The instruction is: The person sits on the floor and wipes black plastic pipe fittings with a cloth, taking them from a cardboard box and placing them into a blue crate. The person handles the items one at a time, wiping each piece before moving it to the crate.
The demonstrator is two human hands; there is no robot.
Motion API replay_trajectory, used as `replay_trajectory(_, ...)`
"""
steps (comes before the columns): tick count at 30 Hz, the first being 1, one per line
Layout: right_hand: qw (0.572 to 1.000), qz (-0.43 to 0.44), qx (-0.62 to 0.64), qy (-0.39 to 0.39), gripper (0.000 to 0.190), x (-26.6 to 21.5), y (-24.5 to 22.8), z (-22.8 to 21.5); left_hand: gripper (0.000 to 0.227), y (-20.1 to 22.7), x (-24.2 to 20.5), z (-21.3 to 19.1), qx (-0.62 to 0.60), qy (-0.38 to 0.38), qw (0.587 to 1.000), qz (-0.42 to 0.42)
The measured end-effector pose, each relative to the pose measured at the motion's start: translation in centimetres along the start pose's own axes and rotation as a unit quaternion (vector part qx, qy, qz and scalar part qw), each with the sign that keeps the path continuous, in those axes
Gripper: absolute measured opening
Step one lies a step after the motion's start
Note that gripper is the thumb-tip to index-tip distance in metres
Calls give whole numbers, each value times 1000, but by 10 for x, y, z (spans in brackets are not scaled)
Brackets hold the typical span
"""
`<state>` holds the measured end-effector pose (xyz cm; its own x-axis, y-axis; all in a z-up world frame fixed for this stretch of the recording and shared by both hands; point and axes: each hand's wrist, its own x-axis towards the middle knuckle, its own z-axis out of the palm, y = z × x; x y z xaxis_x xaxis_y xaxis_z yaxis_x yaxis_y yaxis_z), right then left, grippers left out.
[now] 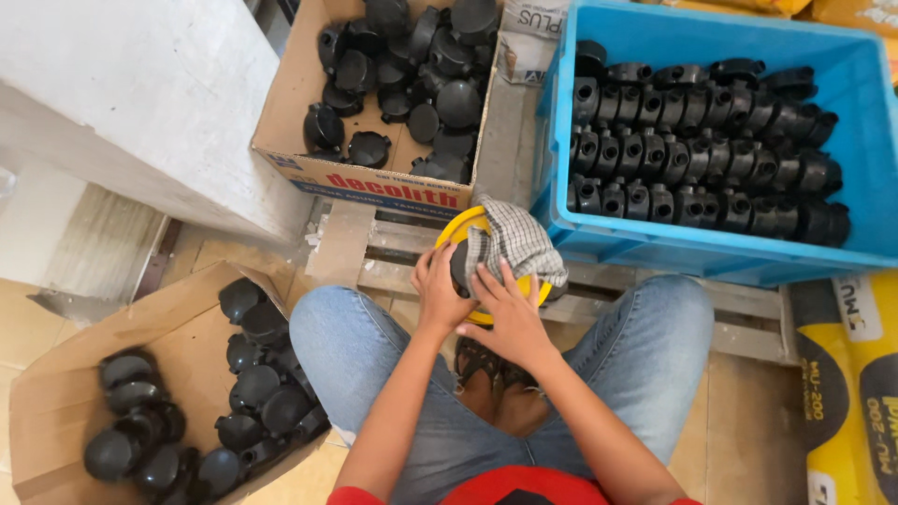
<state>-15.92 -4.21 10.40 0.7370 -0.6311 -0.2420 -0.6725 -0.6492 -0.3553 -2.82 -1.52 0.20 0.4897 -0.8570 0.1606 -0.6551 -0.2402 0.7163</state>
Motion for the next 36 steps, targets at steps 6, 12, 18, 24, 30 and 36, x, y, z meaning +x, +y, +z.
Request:
replay_trajectory(6,997,-14,-69,26,67,52,4,1,88,-7,-1,8,-21,8,1000,0)
replay_trajectory(12,998,43,-9,50,69,40,18,4,91,5,-1,-2,-29,-2,999,-28)
replay_trajectory(18,999,7,-32,16,80,-6,8,15,89,5,-3,2,35,39,998,24)
replay_trajectory(24,998,-18,-39,36,64,34,6,-3,87,-11,-1,13,-20,26,999,22)
replay_trajectory(30,996,39,26,73,73,30,13,-6,84,16,-5,-8,14,34,999,-6)
replay_trajectory(36,963,-18,219,158,89,1,27,25,94,6,-7,-5,48,96,988,115)
